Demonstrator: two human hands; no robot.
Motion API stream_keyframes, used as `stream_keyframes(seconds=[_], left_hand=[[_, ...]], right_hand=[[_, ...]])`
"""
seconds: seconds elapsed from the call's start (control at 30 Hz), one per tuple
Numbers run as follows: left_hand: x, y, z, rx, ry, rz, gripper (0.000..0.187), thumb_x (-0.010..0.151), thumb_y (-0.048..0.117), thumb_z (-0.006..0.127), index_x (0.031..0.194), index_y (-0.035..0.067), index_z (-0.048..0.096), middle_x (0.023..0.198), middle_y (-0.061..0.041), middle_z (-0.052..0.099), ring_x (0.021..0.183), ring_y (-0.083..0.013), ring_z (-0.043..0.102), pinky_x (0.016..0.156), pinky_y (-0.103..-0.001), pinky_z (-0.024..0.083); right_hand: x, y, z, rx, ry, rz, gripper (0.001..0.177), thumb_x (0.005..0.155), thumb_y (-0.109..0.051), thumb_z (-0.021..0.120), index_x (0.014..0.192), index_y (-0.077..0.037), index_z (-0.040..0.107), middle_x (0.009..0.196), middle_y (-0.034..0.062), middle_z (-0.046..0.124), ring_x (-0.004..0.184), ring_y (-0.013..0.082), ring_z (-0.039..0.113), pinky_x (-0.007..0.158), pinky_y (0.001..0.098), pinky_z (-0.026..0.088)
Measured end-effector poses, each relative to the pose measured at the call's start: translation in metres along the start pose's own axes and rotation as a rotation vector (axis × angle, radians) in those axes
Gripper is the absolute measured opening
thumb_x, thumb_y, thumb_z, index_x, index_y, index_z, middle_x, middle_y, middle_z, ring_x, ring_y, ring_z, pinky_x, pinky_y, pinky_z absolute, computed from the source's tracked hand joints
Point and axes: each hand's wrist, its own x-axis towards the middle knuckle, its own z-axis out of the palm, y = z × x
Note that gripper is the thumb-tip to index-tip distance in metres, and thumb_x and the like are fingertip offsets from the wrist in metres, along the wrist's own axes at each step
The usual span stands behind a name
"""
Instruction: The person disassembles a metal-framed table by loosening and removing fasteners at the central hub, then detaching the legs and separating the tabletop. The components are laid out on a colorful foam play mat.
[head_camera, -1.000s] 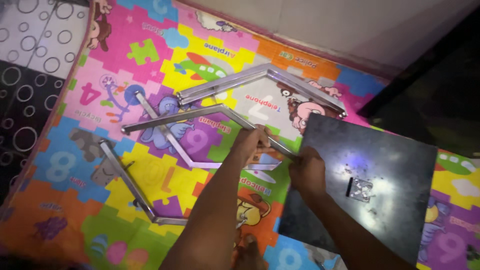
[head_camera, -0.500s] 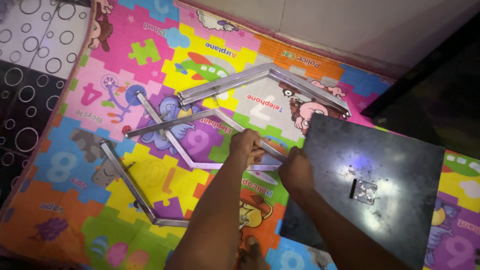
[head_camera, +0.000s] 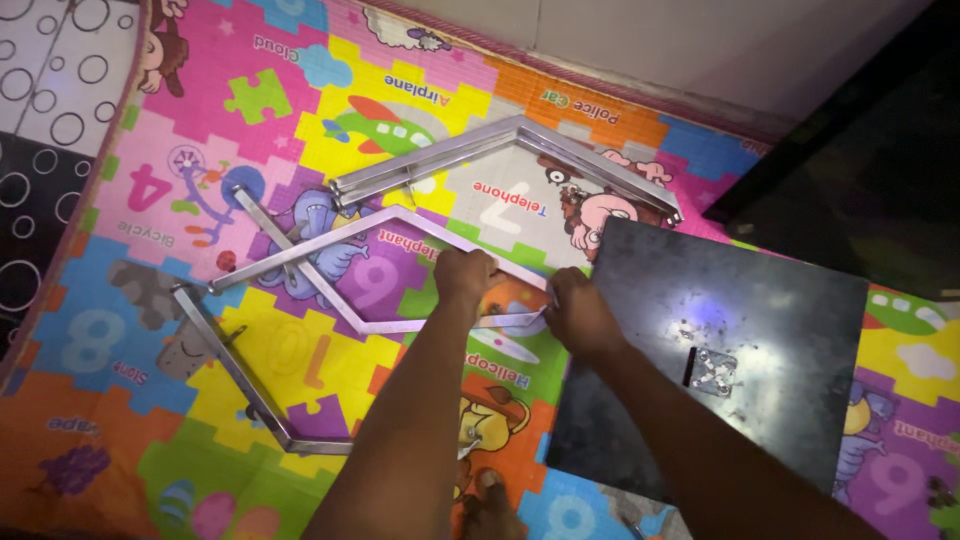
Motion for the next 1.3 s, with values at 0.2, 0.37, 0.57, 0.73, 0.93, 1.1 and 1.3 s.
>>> stream_keyframes(seconds=[0.2,0.37,0.57,0.73,0.93,1.1,1.3], left_hand=[[0.002,0.002,0.001,0.113,0.095,-0.015,0.015,0.075,-0.006,0.07,0.08,-0.018,0.064,0.079,-0.019,0.072,0.065,-0.0251,0.074,0.061,-0.036,0.064],[0.008,0.001,-0.006,0.408,0.163,-0.035,0.032,0.078,0.019,0.074,0.08,-0.012,0.07,0.081,-0.023,0.076,0.065,-0.0273,0.076,0.058,-0.038,0.063],[-0.01,0.009,-0.018,1.13,0.216,0.16,0.054,0.084,0.05,0.068,0.104,0.001,0.077,0.112,-0.024,0.073,0.106,-0.04,0.071,0.09,-0.05,0.058],[-0.047,0.035,-0.033,1.369,0.162,-0.029,0.07,0.09,0.066,0.054,0.127,0.007,0.069,0.131,-0.018,0.067,0.12,-0.04,0.065,0.096,-0.062,0.052],[-0.071,0.054,-0.038,1.32,0.186,-0.162,0.074,0.09,0.062,0.06,0.137,0.005,0.061,0.144,-0.019,0.056,0.132,-0.0472,0.051,0.102,-0.078,0.038],[-0.066,0.051,-0.056,1.28,0.189,-0.156,0.073,0.086,0.061,0.063,0.136,0.007,0.061,0.144,-0.018,0.056,0.133,-0.0478,0.052,0.102,-0.073,0.044],[-0.046,0.037,-0.077,1.344,0.109,-0.071,0.067,0.091,0.06,0.057,0.126,0.004,0.071,0.132,-0.022,0.069,0.125,-0.0389,0.066,0.105,-0.051,0.051]], right_hand=[[0.0,-0.005,0.001,-0.028,-0.013,0.055,0.022,0.077,-0.005,0.071,0.096,-0.003,0.059,0.1,0.022,0.062,0.093,0.0445,0.063,0.079,0.0517,0.052],[-0.013,-0.022,0.007,-0.092,0.039,0.022,0.028,0.075,-0.005,0.07,0.101,-0.003,0.061,0.102,0.023,0.06,0.095,0.045,0.06,0.082,0.0524,0.051],[-0.027,-0.042,0.014,0.014,-0.038,0.185,0.029,0.078,-0.006,0.07,0.104,-0.004,0.058,0.105,0.0218,0.061,0.096,0.0456,0.061,0.08,0.0539,0.052],[-0.033,-0.039,0.026,-0.017,-0.006,0.142,0.026,0.077,-0.006,0.07,0.099,-0.004,0.058,0.102,0.0214,0.061,0.096,0.0458,0.061,0.08,0.0543,0.051],[-0.049,-0.048,0.035,0.046,-0.037,0.142,0.027,0.075,-0.004,0.071,0.099,-0.004,0.059,0.103,0.0226,0.059,0.094,0.0467,0.061,0.077,0.0537,0.051],[-0.063,-0.058,0.052,0.057,-0.029,0.217,0.029,0.072,-0.004,0.073,0.096,-0.001,0.058,0.097,0.0235,0.063,0.091,0.0474,0.062,0.077,0.0551,0.05],[-0.067,-0.061,0.056,0.076,-0.089,0.249,0.025,0.074,-0.008,0.073,0.091,0.002,0.057,0.094,0.0259,0.065,0.087,0.0471,0.065,0.076,0.0538,0.052]])
